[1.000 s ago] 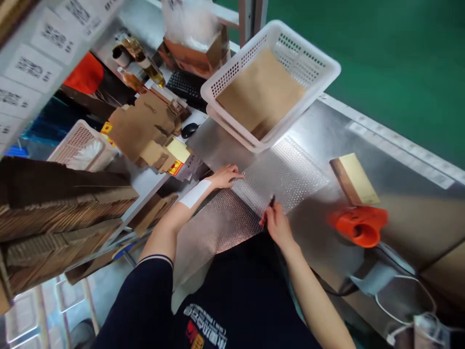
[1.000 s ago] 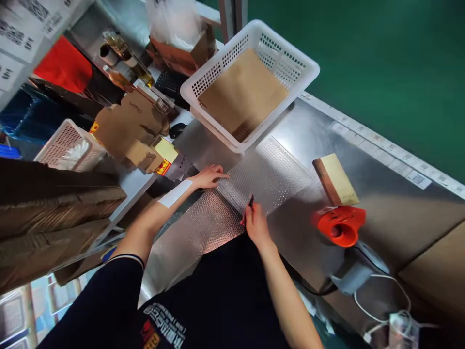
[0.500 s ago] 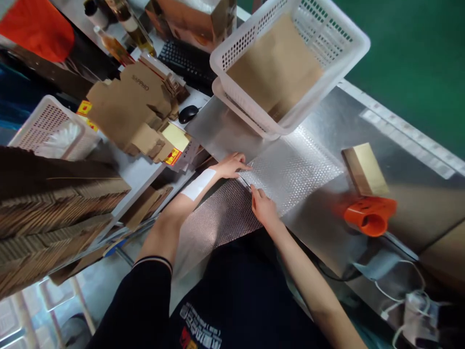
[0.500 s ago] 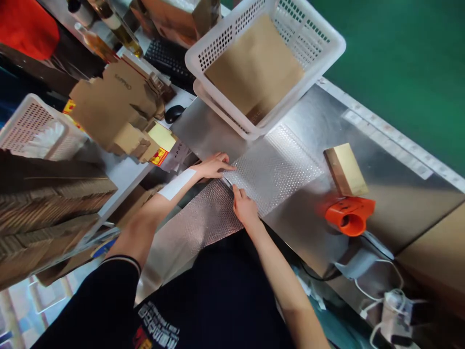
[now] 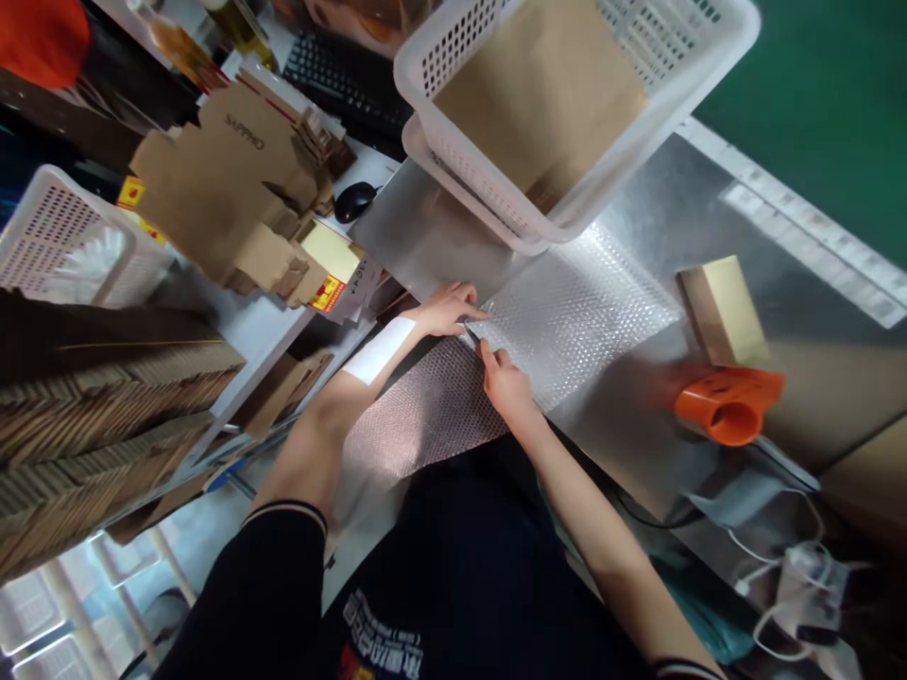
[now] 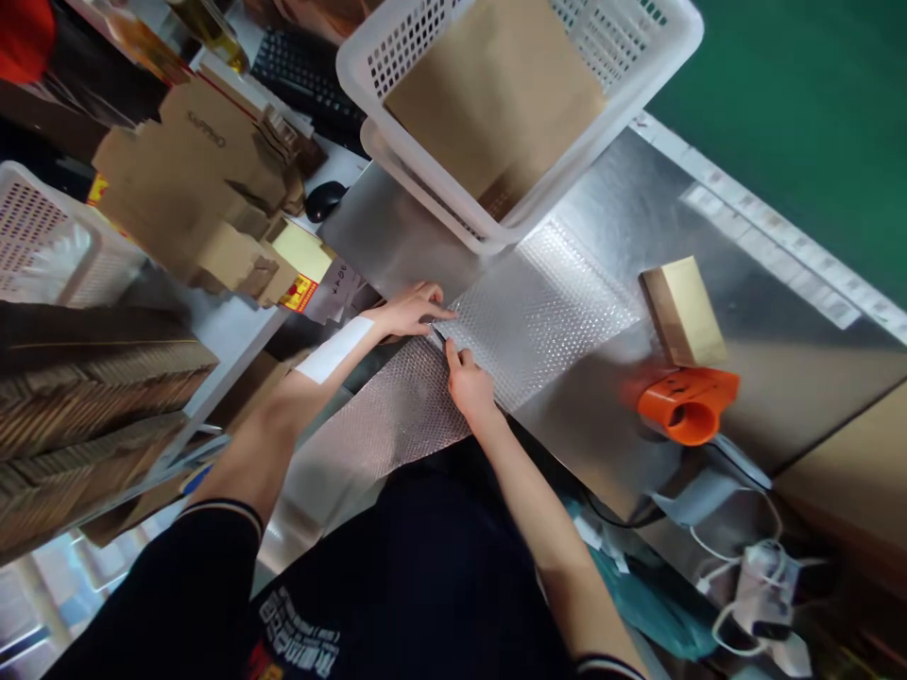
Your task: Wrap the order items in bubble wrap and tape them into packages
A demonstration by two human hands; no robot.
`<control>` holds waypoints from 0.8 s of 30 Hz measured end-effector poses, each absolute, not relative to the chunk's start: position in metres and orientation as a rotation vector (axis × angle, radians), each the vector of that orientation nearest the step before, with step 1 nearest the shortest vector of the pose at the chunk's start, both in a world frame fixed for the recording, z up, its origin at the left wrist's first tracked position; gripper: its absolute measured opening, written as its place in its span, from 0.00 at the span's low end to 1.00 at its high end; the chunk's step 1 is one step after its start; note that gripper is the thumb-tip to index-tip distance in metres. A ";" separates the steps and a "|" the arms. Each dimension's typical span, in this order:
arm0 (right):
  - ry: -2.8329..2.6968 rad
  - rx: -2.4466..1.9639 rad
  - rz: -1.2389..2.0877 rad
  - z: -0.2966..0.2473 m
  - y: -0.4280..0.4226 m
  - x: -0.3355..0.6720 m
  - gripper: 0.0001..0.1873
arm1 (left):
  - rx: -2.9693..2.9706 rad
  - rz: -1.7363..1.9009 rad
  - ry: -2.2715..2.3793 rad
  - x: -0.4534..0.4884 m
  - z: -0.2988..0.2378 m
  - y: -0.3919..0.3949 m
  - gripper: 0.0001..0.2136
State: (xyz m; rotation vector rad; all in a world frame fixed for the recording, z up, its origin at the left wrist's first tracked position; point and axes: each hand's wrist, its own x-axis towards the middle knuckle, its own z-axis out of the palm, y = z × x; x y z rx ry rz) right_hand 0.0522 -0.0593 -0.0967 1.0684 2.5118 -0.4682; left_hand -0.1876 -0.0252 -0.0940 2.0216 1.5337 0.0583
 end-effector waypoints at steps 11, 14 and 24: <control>2.470 1.130 -0.533 -0.103 -0.081 0.110 0.36 | 2.001 0.026 1.518 -0.187 -0.088 -0.025 0.25; 2.459 1.158 -0.519 -0.106 -0.093 0.144 0.36 | 2.004 0.023 1.523 -0.187 -0.088 -0.025 0.25; 2.371 1.304 -0.453 -0.102 -0.138 0.271 0.32 | 2.002 0.010 1.532 -0.186 -0.088 -0.025 0.26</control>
